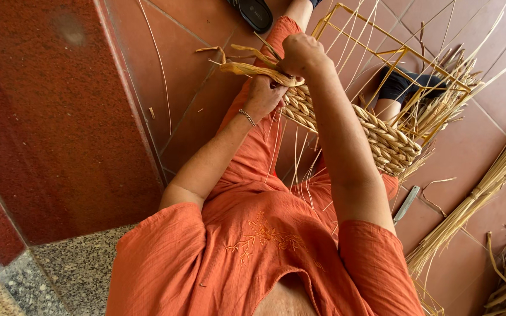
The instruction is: The person weaves dried plant fibers around a rectangular metal frame to form a basket. They interlace the fibers by hand, trim excess strands with scissors, and wipe the finished basket with a blue cloth.
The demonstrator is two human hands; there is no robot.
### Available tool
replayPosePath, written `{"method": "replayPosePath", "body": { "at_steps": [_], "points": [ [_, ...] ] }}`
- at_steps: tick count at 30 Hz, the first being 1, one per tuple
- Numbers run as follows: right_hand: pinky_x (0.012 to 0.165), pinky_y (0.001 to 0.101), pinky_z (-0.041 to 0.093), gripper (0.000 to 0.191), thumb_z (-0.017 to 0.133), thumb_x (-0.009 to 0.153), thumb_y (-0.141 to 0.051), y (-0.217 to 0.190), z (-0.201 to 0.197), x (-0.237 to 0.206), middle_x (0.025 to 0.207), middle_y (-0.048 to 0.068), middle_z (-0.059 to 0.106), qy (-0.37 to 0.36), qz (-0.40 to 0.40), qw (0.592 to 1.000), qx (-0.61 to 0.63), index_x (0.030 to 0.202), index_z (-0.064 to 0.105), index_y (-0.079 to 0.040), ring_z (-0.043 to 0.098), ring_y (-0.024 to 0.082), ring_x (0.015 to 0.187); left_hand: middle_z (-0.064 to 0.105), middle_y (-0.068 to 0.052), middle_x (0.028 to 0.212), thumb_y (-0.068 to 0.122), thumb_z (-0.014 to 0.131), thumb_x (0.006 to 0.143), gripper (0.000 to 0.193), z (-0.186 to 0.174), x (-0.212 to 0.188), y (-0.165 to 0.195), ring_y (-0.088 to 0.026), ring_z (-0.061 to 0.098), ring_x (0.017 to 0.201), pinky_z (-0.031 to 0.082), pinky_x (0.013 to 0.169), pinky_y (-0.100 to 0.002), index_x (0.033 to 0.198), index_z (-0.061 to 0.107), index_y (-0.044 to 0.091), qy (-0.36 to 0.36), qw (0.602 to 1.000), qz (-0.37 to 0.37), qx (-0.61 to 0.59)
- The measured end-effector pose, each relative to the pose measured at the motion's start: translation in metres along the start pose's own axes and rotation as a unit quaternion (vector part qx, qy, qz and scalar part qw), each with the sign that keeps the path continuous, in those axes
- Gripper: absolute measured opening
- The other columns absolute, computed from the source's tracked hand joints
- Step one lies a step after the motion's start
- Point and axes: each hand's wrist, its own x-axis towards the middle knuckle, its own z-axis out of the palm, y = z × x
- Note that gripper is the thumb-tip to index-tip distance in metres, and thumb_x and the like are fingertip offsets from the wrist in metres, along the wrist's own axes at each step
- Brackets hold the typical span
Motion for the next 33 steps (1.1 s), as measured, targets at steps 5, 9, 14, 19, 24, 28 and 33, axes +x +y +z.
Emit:
{"method": "replayPosePath", "body": {
  "at_steps": [5, 9, 14, 19, 24, 28, 33],
  "points": [
    [0.075, 0.0373, 0.059, 0.011, 0.079, 0.087, -0.016, 0.005, 0.001, 0.001, 0.087, 0.011, 0.074, 0.115, -0.08, 0.99, 0.028, 0.096, 0.079, -0.009, 0.069, 0.02, 0.075, 0.071, -0.002, 0.073, 0.01, 0.077, 0.088, 0.014, -0.007, -0.004, 0.006, -0.009, 0.063, 0.056, 0.053, 0.052, -0.027, 0.099, 0.073, 0.002, -0.043, 0.989, 0.071, 0.123],
    [0.072, 0.0345, 0.06, 0.013, 0.08, 0.087, -0.014, 0.034, -0.01, -0.034, 0.088, 0.01, 0.078, 0.199, -0.197, 0.945, 0.172, 0.098, 0.079, -0.007, 0.072, 0.016, 0.072, 0.072, -0.003, 0.091, 0.017, 0.083, 0.087, 0.028, -0.011, -0.004, 0.015, -0.008, 0.06, 0.074, 0.053, 0.065, -0.027, 0.109, 0.074, 0.002, -0.037, 0.98, 0.16, 0.112],
    [0.069, 0.0266, 0.063, 0.011, 0.077, 0.092, -0.006, 0.049, -0.008, -0.067, 0.088, 0.011, 0.077, 0.212, -0.163, 0.897, 0.352, 0.102, 0.074, -0.001, 0.075, 0.011, 0.075, 0.073, -0.006, 0.084, 0.027, 0.08, 0.091, 0.028, -0.012, 0.001, 0.022, -0.011, 0.062, 0.067, 0.052, 0.063, -0.027, 0.108, 0.076, 0.005, -0.013, 0.962, 0.177, 0.208],
    [0.07, 0.0253, 0.065, 0.009, 0.075, 0.094, -0.002, 0.046, 0.001, -0.062, 0.09, 0.009, 0.079, 0.24, -0.124, 0.886, 0.376, 0.102, 0.074, 0.001, 0.076, 0.011, 0.077, 0.071, -0.006, 0.078, 0.019, 0.076, 0.096, 0.018, 0.0, 0.028, 0.017, -0.012, 0.064, 0.065, 0.053, 0.061, -0.03, 0.088, 0.07, 0.004, 0.063, 0.93, 0.279, 0.231],
    [0.073, 0.026, 0.065, 0.009, 0.075, 0.095, -0.003, 0.055, 0.012, -0.061, 0.093, 0.01, 0.079, 0.238, -0.117, 0.873, 0.408, 0.102, 0.072, 0.001, 0.076, 0.01, 0.082, 0.065, -0.006, 0.071, 0.017, 0.077, 0.094, 0.028, 0.004, 0.045, 0.012, -0.014, 0.056, 0.059, 0.05, 0.051, -0.033, 0.08, 0.061, -0.001, 0.108, 0.983, 0.043, 0.143],
    [0.076, 0.0257, 0.065, 0.009, 0.077, 0.093, -0.001, 0.057, 0.021, -0.062, 0.092, 0.008, 0.078, 0.267, -0.138, 0.861, 0.411, 0.101, 0.072, 0.001, 0.077, 0.011, 0.084, 0.071, -0.002, 0.083, 0.008, 0.077, 0.089, 0.013, 0.01, 0.048, 0.02, -0.01, 0.068, 0.073, 0.06, 0.066, -0.027, 0.091, 0.066, 0.001, 0.11, 0.989, 0.094, 0.01],
    [0.076, 0.0264, 0.065, 0.016, 0.081, 0.091, 0.004, 0.055, 0.024, -0.061, 0.092, 0.006, 0.076, 0.279, -0.175, 0.819, 0.469, 0.102, 0.071, -0.001, 0.074, 0.013, 0.085, 0.069, -0.01, 0.086, 0.005, 0.083, 0.08, 0.039, 0.016, 0.054, 0.029, -0.014, 0.069, 0.073, 0.061, 0.066, -0.028, 0.103, 0.051, 0.004, 0.151, 0.988, -0.002, 0.014]
  ]
}}
